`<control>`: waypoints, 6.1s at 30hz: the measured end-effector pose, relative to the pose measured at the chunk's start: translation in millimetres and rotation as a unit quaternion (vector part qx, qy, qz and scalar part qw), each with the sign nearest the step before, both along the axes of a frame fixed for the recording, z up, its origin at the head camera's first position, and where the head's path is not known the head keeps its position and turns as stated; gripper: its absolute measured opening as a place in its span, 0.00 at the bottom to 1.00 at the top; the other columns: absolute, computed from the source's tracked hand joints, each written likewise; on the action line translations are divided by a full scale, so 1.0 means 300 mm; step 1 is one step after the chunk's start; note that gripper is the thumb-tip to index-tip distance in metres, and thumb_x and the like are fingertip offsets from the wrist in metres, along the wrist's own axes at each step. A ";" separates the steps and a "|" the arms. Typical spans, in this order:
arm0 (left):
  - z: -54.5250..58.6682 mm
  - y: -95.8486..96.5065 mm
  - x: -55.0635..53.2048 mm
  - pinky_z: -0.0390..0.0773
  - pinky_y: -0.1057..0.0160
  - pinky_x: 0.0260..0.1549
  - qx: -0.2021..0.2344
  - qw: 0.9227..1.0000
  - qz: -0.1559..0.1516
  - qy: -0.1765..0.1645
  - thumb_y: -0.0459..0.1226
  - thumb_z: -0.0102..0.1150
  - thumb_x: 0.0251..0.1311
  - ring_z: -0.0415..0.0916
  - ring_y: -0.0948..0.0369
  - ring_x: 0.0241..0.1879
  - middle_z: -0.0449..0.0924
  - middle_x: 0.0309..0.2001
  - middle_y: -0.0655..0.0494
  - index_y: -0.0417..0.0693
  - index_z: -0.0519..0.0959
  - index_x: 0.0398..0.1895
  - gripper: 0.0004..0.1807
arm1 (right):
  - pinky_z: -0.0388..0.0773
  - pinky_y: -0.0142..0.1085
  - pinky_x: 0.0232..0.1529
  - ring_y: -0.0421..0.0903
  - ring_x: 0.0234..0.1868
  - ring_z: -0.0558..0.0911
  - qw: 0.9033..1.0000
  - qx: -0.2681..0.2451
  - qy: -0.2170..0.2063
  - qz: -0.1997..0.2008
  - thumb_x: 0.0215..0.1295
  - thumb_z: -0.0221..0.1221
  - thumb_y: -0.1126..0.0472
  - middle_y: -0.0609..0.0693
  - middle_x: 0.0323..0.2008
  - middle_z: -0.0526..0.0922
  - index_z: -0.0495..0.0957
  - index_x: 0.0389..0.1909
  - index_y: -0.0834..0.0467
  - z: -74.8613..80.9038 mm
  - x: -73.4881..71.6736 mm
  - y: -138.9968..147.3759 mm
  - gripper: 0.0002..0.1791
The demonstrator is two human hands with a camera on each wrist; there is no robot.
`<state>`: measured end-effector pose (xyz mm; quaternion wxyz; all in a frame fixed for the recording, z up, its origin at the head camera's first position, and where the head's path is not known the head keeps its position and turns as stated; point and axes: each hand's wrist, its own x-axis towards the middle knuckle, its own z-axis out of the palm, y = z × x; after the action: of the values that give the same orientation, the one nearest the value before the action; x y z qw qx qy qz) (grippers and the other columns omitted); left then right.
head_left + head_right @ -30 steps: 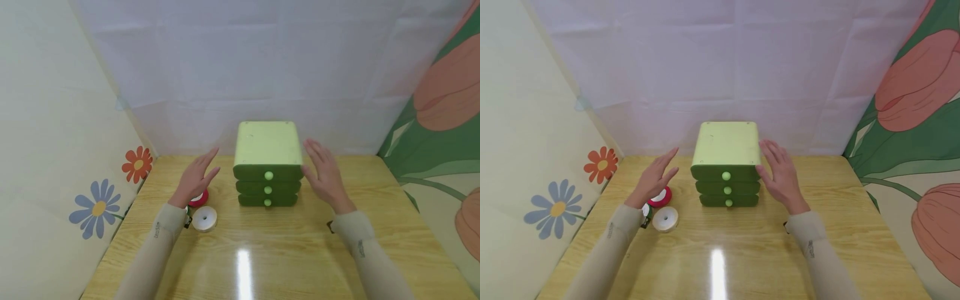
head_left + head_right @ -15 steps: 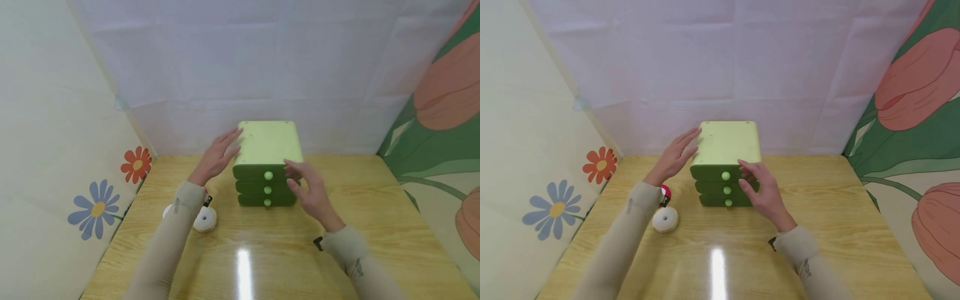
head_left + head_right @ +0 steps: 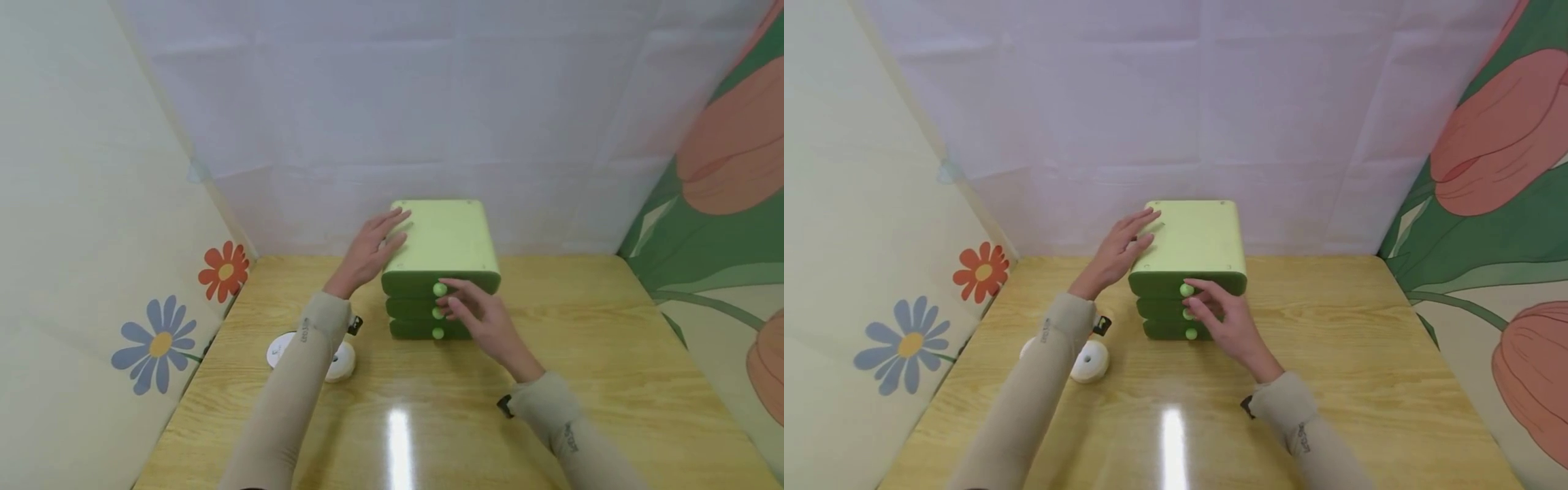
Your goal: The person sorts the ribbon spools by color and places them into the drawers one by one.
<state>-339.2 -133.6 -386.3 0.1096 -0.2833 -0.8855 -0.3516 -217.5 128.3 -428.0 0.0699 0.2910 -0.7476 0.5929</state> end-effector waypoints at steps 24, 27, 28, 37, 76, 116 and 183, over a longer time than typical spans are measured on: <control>-0.048 0.026 -0.016 0.59 0.39 0.74 0.057 0.998 0.015 -0.010 0.55 0.50 0.76 0.56 0.55 0.77 0.64 0.77 0.59 0.62 0.74 0.72 0.25 | 0.88 0.39 0.47 0.51 0.43 0.90 0.984 -0.107 -0.102 -0.098 0.75 0.59 0.64 0.62 0.43 0.89 0.79 0.56 0.61 -0.052 -0.029 -0.114 0.12; -0.043 0.026 -0.016 0.60 0.40 0.74 0.057 0.998 0.016 -0.008 0.54 0.50 0.76 0.56 0.55 0.77 0.64 0.77 0.59 0.61 0.75 0.71 0.25 | 0.88 0.39 0.47 0.52 0.43 0.90 0.983 -0.115 -0.102 -0.103 0.75 0.60 0.64 0.62 0.43 0.89 0.79 0.55 0.60 -0.050 -0.030 -0.119 0.11; -0.042 0.027 -0.017 0.60 0.40 0.74 0.057 0.998 0.015 -0.008 0.54 0.51 0.76 0.56 0.55 0.77 0.64 0.77 0.59 0.61 0.75 0.71 0.25 | 0.88 0.39 0.47 0.53 0.43 0.90 0.983 -0.117 -0.102 -0.103 0.75 0.60 0.64 0.63 0.43 0.89 0.79 0.55 0.61 -0.049 -0.031 -0.120 0.11; -0.051 0.029 -0.021 0.60 0.41 0.74 0.053 0.998 0.019 -0.010 0.53 0.50 0.76 0.56 0.55 0.77 0.64 0.77 0.59 0.61 0.75 0.71 0.25 | 0.89 0.39 0.46 0.50 0.41 0.90 0.982 -0.119 -0.104 -0.105 0.75 0.60 0.64 0.63 0.42 0.89 0.79 0.54 0.61 -0.049 -0.031 -0.119 0.11; -0.045 0.035 -0.022 0.60 0.39 0.74 0.061 0.998 0.009 -0.025 0.54 0.50 0.77 0.54 0.55 0.77 0.63 0.78 0.60 0.62 0.74 0.72 0.25 | 0.88 0.49 0.46 0.49 0.39 0.90 0.981 -0.130 -0.105 -0.099 0.74 0.60 0.66 0.65 0.41 0.89 0.79 0.53 0.63 -0.060 0.007 -0.114 0.11; -0.050 0.024 -0.034 0.61 0.42 0.73 0.074 0.997 0.009 -0.029 0.53 0.51 0.76 0.54 0.56 0.77 0.63 0.77 0.61 0.63 0.75 0.71 0.24 | 0.88 0.44 0.47 0.54 0.41 0.90 0.983 -0.115 -0.109 -0.093 0.75 0.60 0.64 0.62 0.40 0.89 0.80 0.53 0.62 -0.058 0.121 -0.118 0.11; -0.286 -0.308 0.331 0.73 0.36 0.65 -0.201 0.976 0.015 -0.085 0.54 0.73 0.60 0.70 0.42 0.70 0.72 0.73 0.46 0.54 0.66 0.79 0.45 | 0.89 0.40 0.44 0.47 0.38 0.90 0.986 -0.133 -0.076 -0.068 0.73 0.59 0.70 0.64 0.39 0.89 0.79 0.52 0.68 -0.071 0.275 -0.110 0.10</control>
<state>-239.8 -226.0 -472.1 -0.0198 -0.2549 -0.9484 -0.1876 -135.1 95.2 -449.2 0.0907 0.1817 -0.6833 0.7014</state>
